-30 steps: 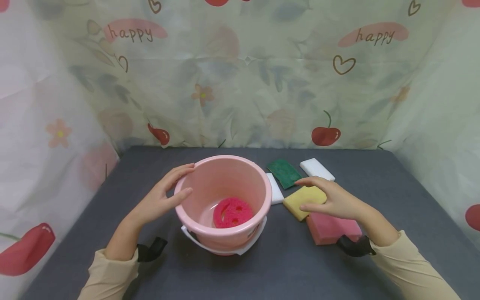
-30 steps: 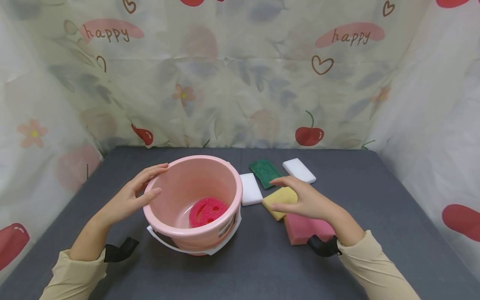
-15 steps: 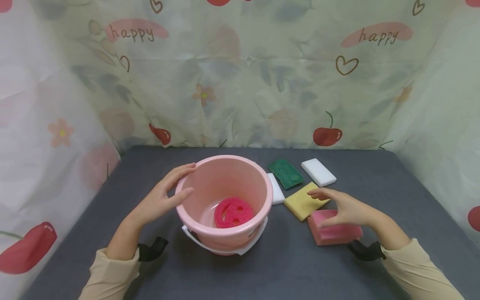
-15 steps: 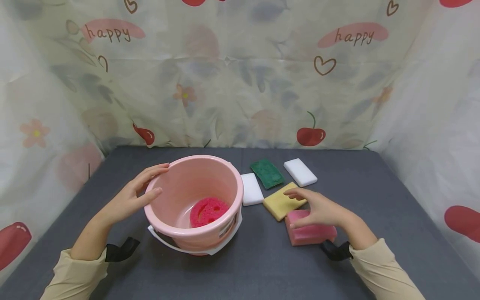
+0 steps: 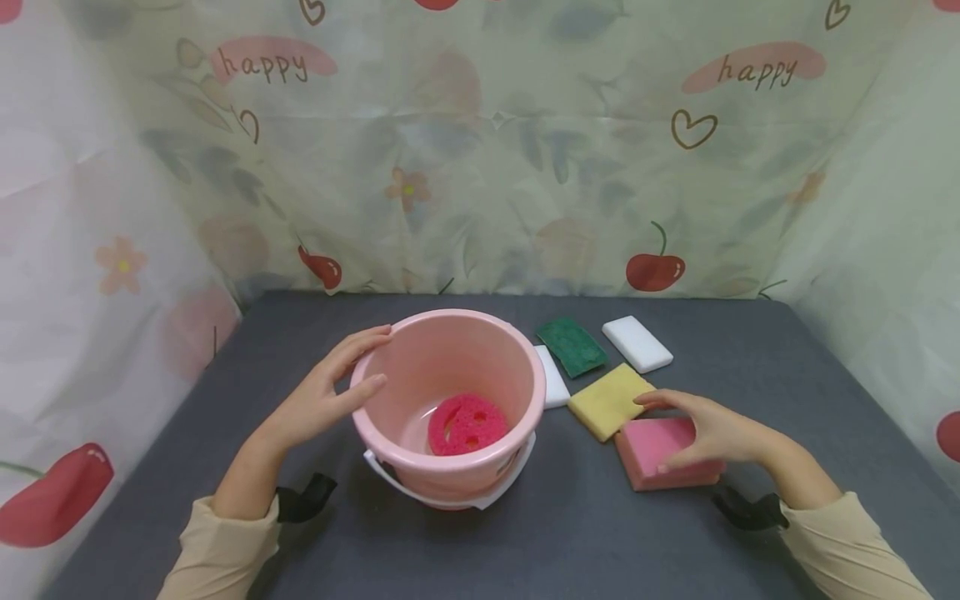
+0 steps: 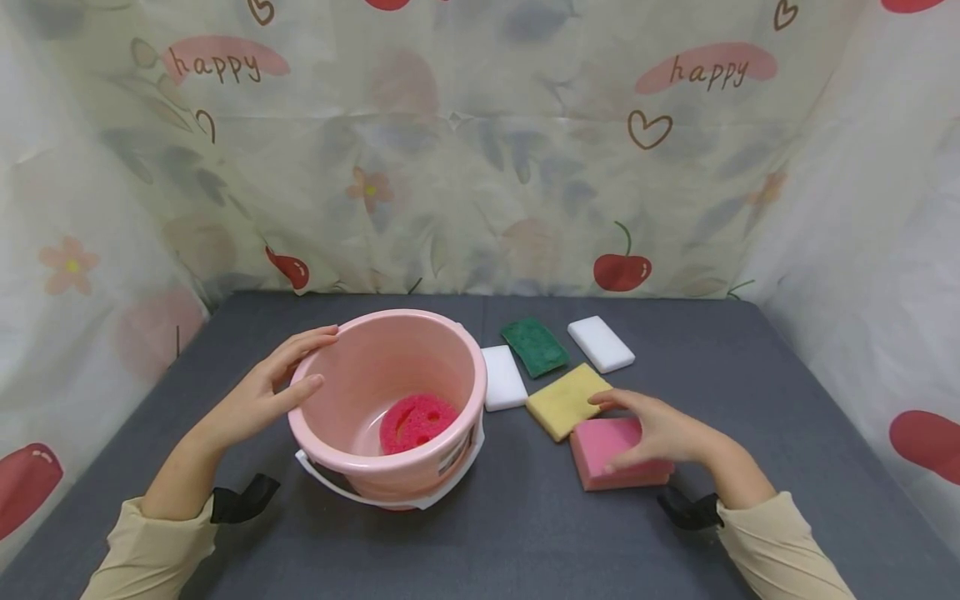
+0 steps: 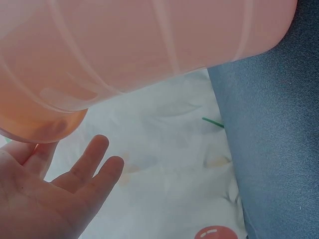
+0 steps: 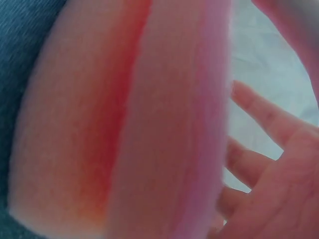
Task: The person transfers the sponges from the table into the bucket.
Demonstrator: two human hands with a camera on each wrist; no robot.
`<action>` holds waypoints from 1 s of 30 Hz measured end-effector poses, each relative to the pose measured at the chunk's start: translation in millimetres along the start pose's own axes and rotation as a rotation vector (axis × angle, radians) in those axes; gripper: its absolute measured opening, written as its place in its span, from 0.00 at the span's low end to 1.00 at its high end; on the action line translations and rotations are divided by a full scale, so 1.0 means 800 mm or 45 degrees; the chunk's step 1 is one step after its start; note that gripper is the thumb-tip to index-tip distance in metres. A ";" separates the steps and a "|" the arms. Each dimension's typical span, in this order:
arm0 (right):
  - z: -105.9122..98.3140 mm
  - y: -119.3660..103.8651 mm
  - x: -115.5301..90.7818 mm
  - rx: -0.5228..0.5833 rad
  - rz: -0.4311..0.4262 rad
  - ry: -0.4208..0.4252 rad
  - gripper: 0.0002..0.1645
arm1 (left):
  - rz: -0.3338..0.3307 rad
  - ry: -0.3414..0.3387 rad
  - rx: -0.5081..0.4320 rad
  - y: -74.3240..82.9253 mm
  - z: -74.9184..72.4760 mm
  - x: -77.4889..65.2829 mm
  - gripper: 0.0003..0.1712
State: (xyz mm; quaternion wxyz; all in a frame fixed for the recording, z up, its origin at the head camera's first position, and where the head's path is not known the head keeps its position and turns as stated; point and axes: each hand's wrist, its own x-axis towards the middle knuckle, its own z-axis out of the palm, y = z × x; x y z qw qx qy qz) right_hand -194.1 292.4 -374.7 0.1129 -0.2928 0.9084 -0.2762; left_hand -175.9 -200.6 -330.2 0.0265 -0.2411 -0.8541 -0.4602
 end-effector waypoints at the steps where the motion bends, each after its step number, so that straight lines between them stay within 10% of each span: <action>1: -0.001 0.001 -0.002 0.010 0.012 -0.006 0.44 | -0.004 0.000 0.001 0.001 0.000 0.000 0.30; 30: -0.009 0.007 -0.016 0.117 0.127 -0.093 0.37 | -0.015 -0.011 -0.005 0.001 -0.001 0.001 0.29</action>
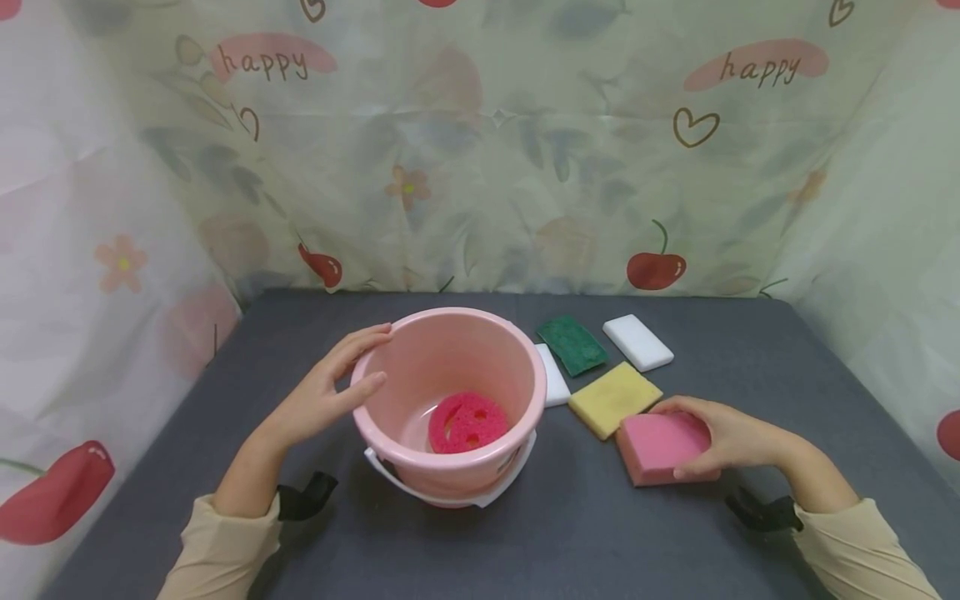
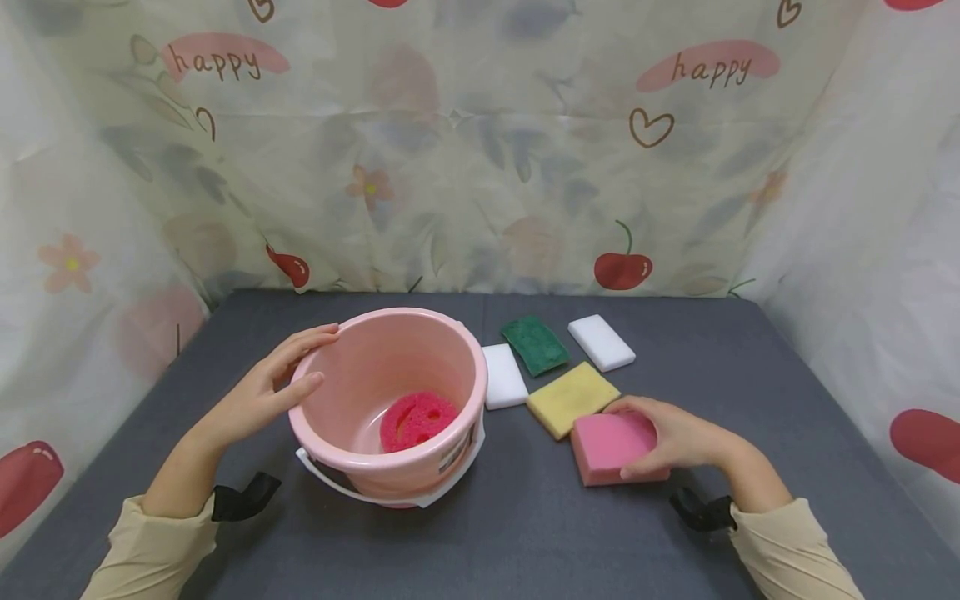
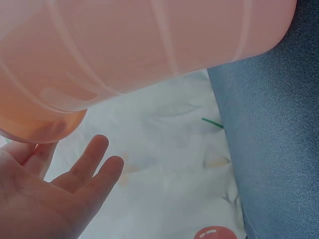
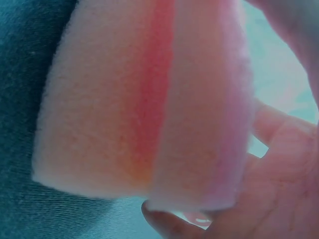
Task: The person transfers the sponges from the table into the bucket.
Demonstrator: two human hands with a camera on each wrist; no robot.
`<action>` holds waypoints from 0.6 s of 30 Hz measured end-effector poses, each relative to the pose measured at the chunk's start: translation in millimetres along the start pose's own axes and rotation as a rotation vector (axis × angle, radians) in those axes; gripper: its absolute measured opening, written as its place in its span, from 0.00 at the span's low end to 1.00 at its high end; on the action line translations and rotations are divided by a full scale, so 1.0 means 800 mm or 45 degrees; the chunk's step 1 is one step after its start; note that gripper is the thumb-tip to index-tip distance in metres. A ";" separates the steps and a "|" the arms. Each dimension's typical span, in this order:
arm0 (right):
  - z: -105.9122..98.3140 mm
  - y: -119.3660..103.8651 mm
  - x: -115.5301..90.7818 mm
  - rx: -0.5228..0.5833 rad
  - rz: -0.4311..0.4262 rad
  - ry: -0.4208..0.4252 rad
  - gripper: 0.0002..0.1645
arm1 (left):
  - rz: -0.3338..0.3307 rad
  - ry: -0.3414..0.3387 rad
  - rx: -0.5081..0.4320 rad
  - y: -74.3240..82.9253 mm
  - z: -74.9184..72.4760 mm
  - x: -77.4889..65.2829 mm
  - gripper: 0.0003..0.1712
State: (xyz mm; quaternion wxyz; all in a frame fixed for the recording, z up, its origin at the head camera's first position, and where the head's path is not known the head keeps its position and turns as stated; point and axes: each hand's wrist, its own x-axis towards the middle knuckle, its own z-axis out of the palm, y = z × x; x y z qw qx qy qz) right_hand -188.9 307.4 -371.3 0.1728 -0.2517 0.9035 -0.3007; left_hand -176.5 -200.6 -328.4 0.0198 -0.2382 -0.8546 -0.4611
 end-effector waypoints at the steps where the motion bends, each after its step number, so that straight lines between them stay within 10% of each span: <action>1: 0.000 -0.001 0.000 -0.001 0.006 0.003 0.37 | -0.002 -0.002 0.005 0.000 0.000 0.000 0.29; 18: -0.016 -0.022 -0.007 -0.030 0.016 0.064 0.37 | 0.019 0.004 -0.010 -0.001 0.001 -0.001 0.29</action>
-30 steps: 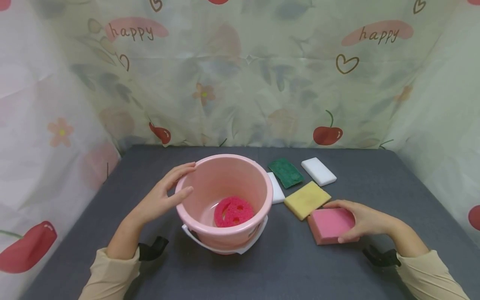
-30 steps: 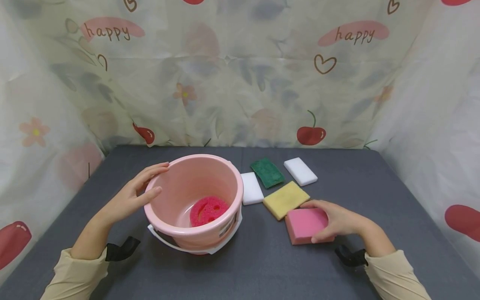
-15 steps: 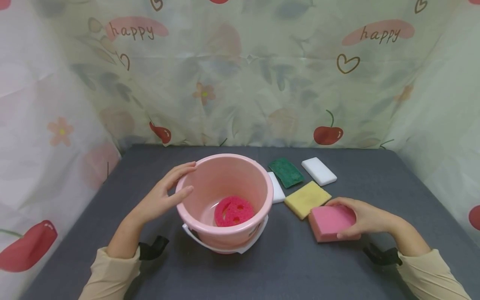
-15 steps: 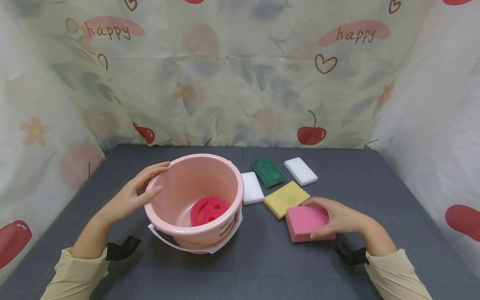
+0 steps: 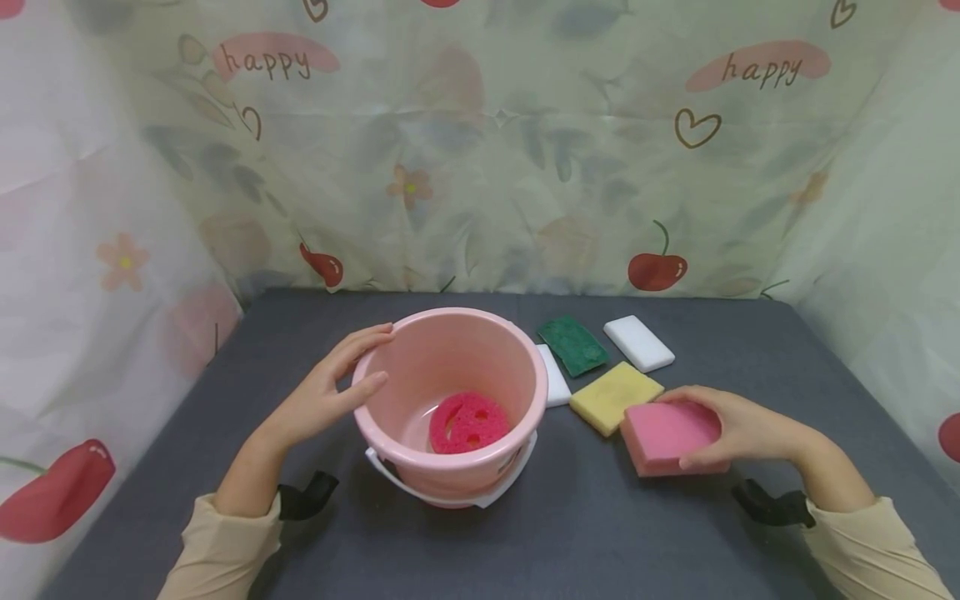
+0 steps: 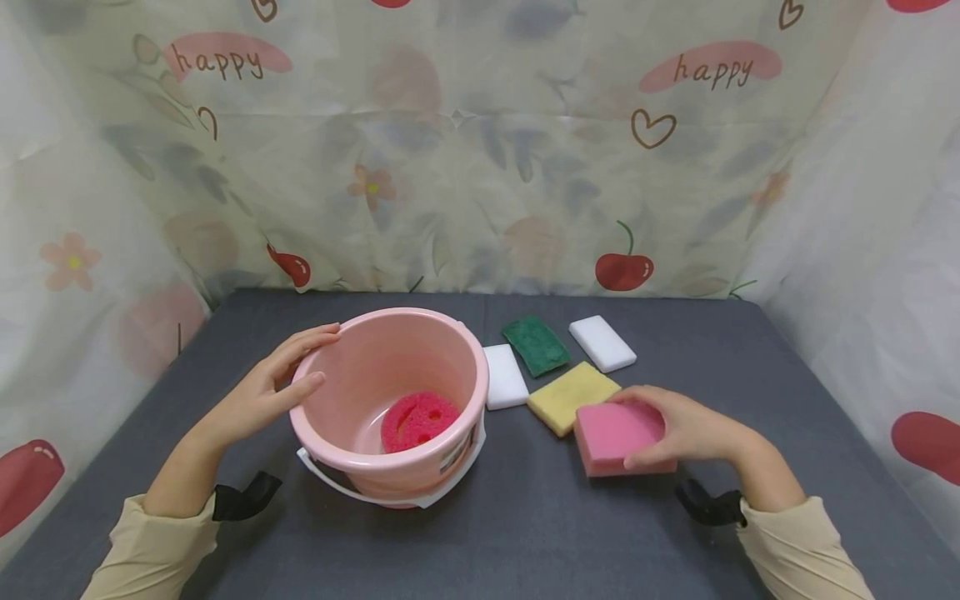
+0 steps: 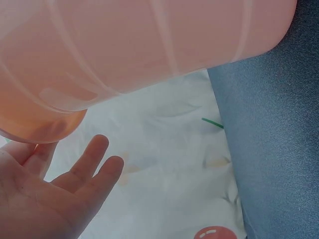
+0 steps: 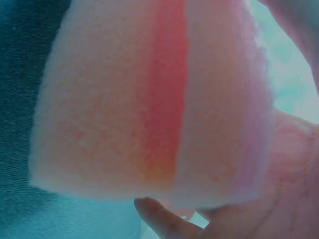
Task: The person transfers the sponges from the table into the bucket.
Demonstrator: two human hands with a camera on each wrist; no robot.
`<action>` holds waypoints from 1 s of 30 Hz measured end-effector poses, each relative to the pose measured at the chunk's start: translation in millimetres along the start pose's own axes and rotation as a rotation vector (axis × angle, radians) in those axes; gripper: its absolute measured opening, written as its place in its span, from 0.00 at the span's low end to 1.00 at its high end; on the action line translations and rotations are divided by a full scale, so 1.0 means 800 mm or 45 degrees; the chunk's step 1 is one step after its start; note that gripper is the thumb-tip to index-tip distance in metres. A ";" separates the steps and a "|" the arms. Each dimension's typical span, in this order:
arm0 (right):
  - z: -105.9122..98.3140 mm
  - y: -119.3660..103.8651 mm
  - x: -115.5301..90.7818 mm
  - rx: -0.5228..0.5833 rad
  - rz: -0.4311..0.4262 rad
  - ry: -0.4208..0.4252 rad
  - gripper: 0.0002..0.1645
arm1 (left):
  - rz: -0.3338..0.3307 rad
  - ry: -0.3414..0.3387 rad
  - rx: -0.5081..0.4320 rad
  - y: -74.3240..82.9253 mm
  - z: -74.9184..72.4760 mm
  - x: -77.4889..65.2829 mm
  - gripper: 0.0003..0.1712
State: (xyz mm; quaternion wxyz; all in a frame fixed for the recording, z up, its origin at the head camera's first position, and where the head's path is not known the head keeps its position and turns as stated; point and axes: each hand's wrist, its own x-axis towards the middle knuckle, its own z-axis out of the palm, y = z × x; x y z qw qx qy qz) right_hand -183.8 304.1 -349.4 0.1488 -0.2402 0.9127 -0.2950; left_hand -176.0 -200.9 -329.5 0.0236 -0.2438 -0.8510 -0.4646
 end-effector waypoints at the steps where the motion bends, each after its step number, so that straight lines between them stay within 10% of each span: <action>1: -0.002 -0.002 -0.001 0.000 0.003 0.004 0.37 | 0.001 0.000 -0.002 0.000 0.000 0.000 0.29; 30: -0.012 -0.040 0.017 -0.101 -0.119 0.430 0.44 | -0.024 0.004 -0.014 0.000 0.001 0.001 0.29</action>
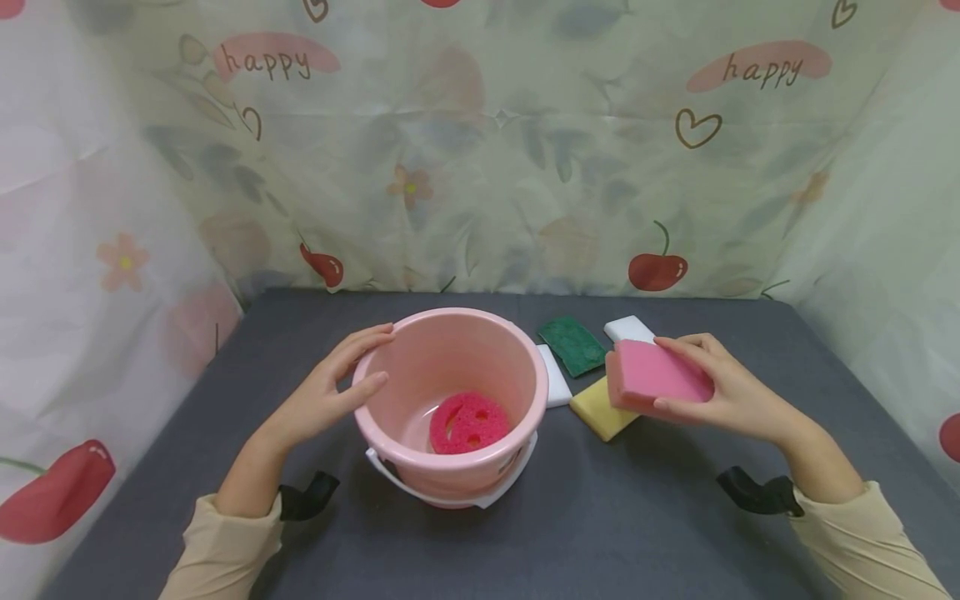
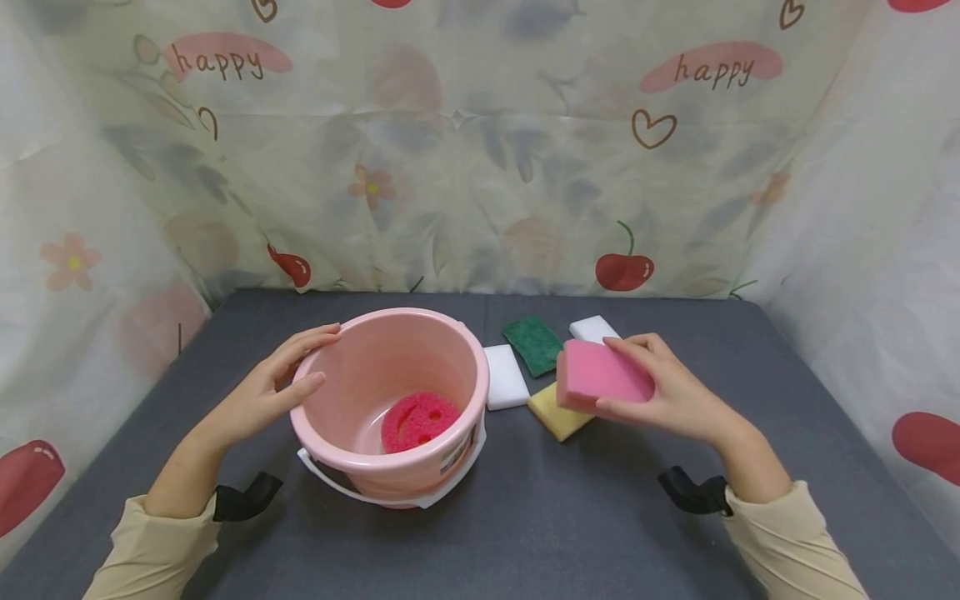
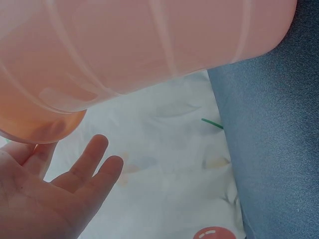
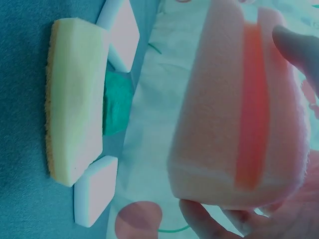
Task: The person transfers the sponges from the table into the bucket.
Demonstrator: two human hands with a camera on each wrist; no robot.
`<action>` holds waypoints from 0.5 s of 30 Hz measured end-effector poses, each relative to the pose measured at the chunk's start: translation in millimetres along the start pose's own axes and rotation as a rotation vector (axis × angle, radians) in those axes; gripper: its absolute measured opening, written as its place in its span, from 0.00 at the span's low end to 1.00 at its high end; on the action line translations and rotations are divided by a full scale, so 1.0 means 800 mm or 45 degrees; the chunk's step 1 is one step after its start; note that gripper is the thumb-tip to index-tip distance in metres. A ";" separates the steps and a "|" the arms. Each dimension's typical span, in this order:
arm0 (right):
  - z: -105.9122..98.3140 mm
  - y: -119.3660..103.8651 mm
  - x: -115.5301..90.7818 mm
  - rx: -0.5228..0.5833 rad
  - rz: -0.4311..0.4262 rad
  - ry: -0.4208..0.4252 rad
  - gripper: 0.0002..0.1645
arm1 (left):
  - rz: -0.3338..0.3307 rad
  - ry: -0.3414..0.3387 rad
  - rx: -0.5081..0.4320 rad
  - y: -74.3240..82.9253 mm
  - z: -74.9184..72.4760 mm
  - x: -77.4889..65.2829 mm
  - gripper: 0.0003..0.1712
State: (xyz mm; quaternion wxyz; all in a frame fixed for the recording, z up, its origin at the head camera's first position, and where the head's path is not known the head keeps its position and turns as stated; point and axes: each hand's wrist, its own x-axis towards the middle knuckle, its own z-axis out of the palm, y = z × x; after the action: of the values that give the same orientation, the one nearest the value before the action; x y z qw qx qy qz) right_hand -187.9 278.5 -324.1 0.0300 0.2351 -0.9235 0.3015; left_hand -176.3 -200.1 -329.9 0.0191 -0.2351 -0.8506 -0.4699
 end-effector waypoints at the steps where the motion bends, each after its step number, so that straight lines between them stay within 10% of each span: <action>1: 0.000 -0.001 0.001 0.000 -0.005 0.014 0.44 | 0.001 0.000 -0.005 0.000 0.000 0.000 0.29; 15: 0.002 -0.017 0.010 0.026 -0.015 0.193 0.42 | 0.003 -0.002 -0.006 -0.002 0.000 -0.001 0.29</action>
State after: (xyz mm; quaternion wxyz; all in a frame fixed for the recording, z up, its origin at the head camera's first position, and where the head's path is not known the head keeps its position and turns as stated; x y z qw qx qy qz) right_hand -188.7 265.0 -316.6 0.0991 0.2174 -0.9141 0.3278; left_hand -176.4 -200.7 -331.2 0.0184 -0.2365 -0.8493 -0.4716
